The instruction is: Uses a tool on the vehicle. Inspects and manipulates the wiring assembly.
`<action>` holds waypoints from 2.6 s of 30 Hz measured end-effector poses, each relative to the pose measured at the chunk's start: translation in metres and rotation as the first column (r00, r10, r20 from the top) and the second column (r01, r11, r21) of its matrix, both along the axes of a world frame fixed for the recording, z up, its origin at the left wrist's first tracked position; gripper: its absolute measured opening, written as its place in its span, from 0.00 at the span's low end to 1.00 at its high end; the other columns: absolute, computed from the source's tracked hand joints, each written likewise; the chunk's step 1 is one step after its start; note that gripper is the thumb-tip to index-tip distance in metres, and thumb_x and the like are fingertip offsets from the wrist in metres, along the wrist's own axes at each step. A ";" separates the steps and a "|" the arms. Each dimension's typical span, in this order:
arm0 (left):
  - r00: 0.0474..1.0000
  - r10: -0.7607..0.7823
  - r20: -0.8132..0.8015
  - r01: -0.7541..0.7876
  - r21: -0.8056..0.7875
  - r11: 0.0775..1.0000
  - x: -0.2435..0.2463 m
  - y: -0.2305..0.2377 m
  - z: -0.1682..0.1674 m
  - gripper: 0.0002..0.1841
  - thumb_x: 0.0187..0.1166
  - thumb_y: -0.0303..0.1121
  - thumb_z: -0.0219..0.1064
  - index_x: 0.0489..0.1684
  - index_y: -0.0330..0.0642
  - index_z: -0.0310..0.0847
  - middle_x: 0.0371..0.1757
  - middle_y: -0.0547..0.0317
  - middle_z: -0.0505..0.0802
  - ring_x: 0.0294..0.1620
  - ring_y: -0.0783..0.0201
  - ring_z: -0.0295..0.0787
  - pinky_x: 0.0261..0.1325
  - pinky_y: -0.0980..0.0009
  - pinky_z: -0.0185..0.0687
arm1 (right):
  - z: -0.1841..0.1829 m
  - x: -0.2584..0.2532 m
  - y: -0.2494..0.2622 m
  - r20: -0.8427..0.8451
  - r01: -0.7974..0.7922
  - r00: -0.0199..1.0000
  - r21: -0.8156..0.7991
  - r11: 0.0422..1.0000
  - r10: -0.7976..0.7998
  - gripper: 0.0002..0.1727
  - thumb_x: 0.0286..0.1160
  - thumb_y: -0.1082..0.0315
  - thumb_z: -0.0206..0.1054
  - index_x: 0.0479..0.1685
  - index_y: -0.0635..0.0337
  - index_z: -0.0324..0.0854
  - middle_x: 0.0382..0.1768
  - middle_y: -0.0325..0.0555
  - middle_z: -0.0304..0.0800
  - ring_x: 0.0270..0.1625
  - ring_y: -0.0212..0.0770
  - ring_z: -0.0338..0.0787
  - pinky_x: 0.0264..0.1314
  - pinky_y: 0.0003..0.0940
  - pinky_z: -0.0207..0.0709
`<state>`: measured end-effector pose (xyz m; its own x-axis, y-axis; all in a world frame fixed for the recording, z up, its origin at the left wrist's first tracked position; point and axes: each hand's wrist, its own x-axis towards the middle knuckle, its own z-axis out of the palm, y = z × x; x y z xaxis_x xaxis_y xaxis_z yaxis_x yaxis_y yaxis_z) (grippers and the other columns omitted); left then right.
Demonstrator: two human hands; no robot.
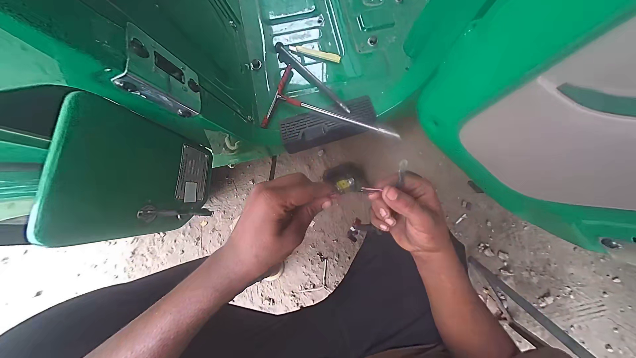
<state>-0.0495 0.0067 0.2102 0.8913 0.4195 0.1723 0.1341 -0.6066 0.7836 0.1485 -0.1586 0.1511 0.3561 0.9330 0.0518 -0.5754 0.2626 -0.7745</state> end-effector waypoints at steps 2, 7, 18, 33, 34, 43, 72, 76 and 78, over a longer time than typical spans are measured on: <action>1.000 0.004 -0.010 -0.004 0.037 0.999 -0.004 0.001 0.003 0.10 0.85 0.37 0.66 0.53 0.49 0.93 0.39 0.74 0.90 0.39 0.79 0.87 0.43 0.78 0.87 | 0.001 -0.003 -0.001 0.068 0.018 0.997 0.025 1.000 -0.019 0.09 0.83 0.68 0.68 0.48 0.65 0.89 0.29 0.45 0.87 0.22 0.27 0.78 0.25 0.22 0.74; 1.000 -0.001 -0.025 0.003 0.059 0.998 -0.009 0.001 0.008 0.11 0.86 0.38 0.63 0.51 0.49 0.93 0.36 0.74 0.88 0.35 0.79 0.84 0.37 0.80 0.82 | 0.005 -0.005 -0.002 0.248 0.074 0.965 0.051 0.996 -0.084 0.08 0.79 0.69 0.72 0.46 0.65 0.90 0.34 0.46 0.91 0.29 0.29 0.84 0.32 0.24 0.80; 0.999 -0.037 -0.016 0.037 -0.002 0.999 -0.019 0.007 0.018 0.12 0.79 0.34 0.72 0.58 0.48 0.88 0.48 0.72 0.93 0.46 0.74 0.92 0.50 0.72 0.94 | 0.000 -0.008 0.000 0.495 0.172 0.842 0.133 0.976 -0.215 0.05 0.72 0.73 0.77 0.43 0.63 0.93 0.41 0.46 0.93 0.46 0.38 0.92 0.49 0.32 0.89; 0.996 -0.010 -0.085 0.014 0.045 0.999 -0.023 0.003 0.019 0.06 0.78 0.42 0.74 0.43 0.54 0.92 0.54 0.71 0.87 0.52 0.74 0.86 0.51 0.73 0.89 | 0.009 -0.020 -0.008 0.815 0.350 0.352 0.341 0.873 -0.460 0.04 0.67 0.72 0.81 0.39 0.57 0.95 0.40 0.41 0.94 0.52 0.39 0.90 0.61 0.38 0.83; 0.995 -0.002 -0.096 0.006 0.042 0.999 -0.023 0.002 0.020 0.05 0.77 0.42 0.75 0.42 0.55 0.92 0.53 0.72 0.87 0.52 0.74 0.87 0.51 0.73 0.90 | 0.009 -0.021 -0.008 0.818 0.354 0.343 0.343 0.870 -0.462 0.04 0.67 0.71 0.81 0.39 0.56 0.95 0.40 0.41 0.95 0.52 0.39 0.90 0.61 0.37 0.84; 0.994 0.043 -0.104 -0.030 0.121 0.992 -0.025 0.003 0.022 0.03 0.73 0.40 0.75 0.34 0.55 0.90 0.51 0.70 0.88 0.53 0.72 0.88 0.52 0.72 0.90 | 0.009 -0.025 -0.007 0.791 0.384 0.388 0.327 0.863 -0.473 0.10 0.62 0.72 0.85 0.41 0.60 0.92 0.40 0.42 0.96 0.48 0.37 0.93 0.57 0.34 0.87; 0.994 0.079 -0.072 -0.081 -0.022 0.996 -0.020 0.000 0.023 0.09 0.86 0.35 0.63 0.52 0.51 0.90 0.46 0.71 0.86 0.45 0.73 0.85 0.45 0.74 0.86 | 0.012 -0.031 0.014 0.566 0.162 0.798 0.128 0.978 -0.206 0.05 0.74 0.75 0.73 0.42 0.68 0.89 0.34 0.44 0.90 0.30 0.31 0.87 0.30 0.26 0.85; 0.995 0.069 -0.072 -0.081 -0.180 0.980 -0.018 -0.002 0.021 0.09 0.87 0.33 0.60 0.50 0.51 0.88 0.45 0.70 0.86 0.43 0.72 0.84 0.42 0.75 0.84 | 0.012 -0.033 0.016 0.392 0.110 0.909 0.101 0.989 -0.141 0.06 0.79 0.72 0.70 0.42 0.68 0.88 0.31 0.43 0.88 0.26 0.28 0.82 0.27 0.24 0.79; 0.997 0.062 -0.040 -0.072 -0.317 0.946 -0.018 -0.005 0.019 0.08 0.85 0.31 0.62 0.50 0.48 0.88 0.44 0.66 0.86 0.41 0.69 0.84 0.41 0.73 0.86 | 0.011 -0.033 0.016 0.258 0.085 0.961 0.065 0.994 -0.099 0.06 0.80 0.72 0.68 0.42 0.67 0.88 0.29 0.44 0.87 0.24 0.27 0.79 0.25 0.22 0.76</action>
